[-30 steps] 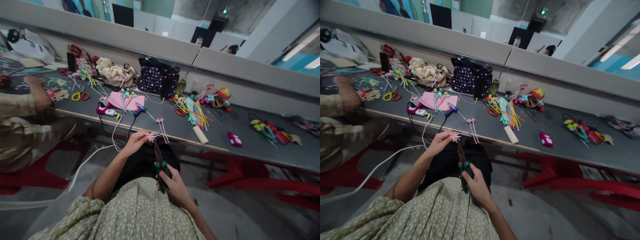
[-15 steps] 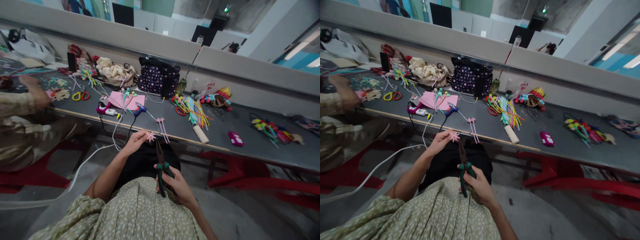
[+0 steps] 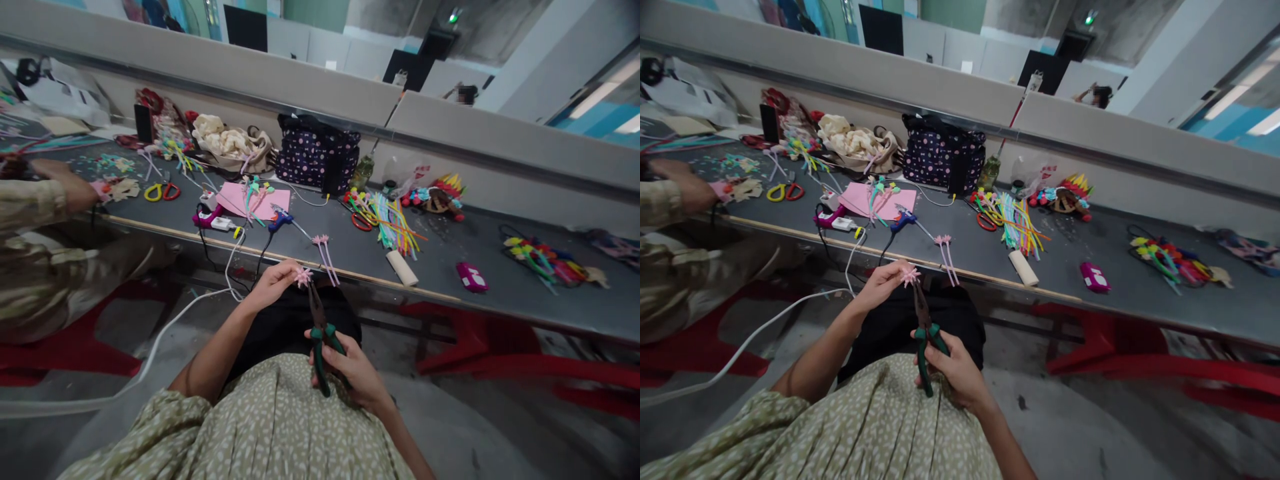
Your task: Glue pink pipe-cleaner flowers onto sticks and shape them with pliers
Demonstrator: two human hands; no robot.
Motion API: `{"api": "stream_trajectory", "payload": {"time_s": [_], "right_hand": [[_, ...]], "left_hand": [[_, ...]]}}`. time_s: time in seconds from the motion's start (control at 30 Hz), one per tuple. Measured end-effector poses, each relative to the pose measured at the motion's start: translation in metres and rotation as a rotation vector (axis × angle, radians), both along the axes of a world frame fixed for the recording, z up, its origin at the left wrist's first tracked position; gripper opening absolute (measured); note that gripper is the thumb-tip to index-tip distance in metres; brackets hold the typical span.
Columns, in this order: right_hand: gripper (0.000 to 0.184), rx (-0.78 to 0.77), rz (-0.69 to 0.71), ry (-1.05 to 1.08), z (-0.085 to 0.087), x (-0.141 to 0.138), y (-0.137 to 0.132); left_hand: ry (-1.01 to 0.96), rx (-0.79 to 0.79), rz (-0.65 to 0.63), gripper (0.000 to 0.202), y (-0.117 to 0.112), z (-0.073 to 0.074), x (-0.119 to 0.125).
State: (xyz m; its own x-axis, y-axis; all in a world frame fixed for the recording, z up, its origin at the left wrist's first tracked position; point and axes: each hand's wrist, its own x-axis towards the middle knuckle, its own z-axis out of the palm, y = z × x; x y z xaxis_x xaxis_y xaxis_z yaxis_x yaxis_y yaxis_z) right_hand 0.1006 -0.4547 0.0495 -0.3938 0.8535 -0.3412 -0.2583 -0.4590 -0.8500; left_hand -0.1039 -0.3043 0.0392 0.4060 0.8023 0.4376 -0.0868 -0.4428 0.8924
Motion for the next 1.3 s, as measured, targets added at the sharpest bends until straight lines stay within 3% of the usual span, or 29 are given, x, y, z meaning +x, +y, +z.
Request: {"api": "stream_trajectory", "payload": {"time_s": [0.37, 1.07, 1.3], "right_hand": [[0.051, 0.040, -0.022, -0.031, -0.0013, -0.0011, 0.0007], [0.051, 0.151, -0.106, -0.289, -0.0067, -0.0030, -0.0022], [0.047, 0.104, -0.083, -0.165, -0.0026, -0.0015, -0.0012]], "left_hand": [[0.030, 0.048, 0.003, 0.028, -0.0003, 0.0013, -0.0018], [0.112, 0.222, 0.112, 0.023, -0.0020, 0.0075, -0.0039], [0.054, 0.101, 0.097, 0.026, -0.0002, 0.0013, 0.0015]]}}
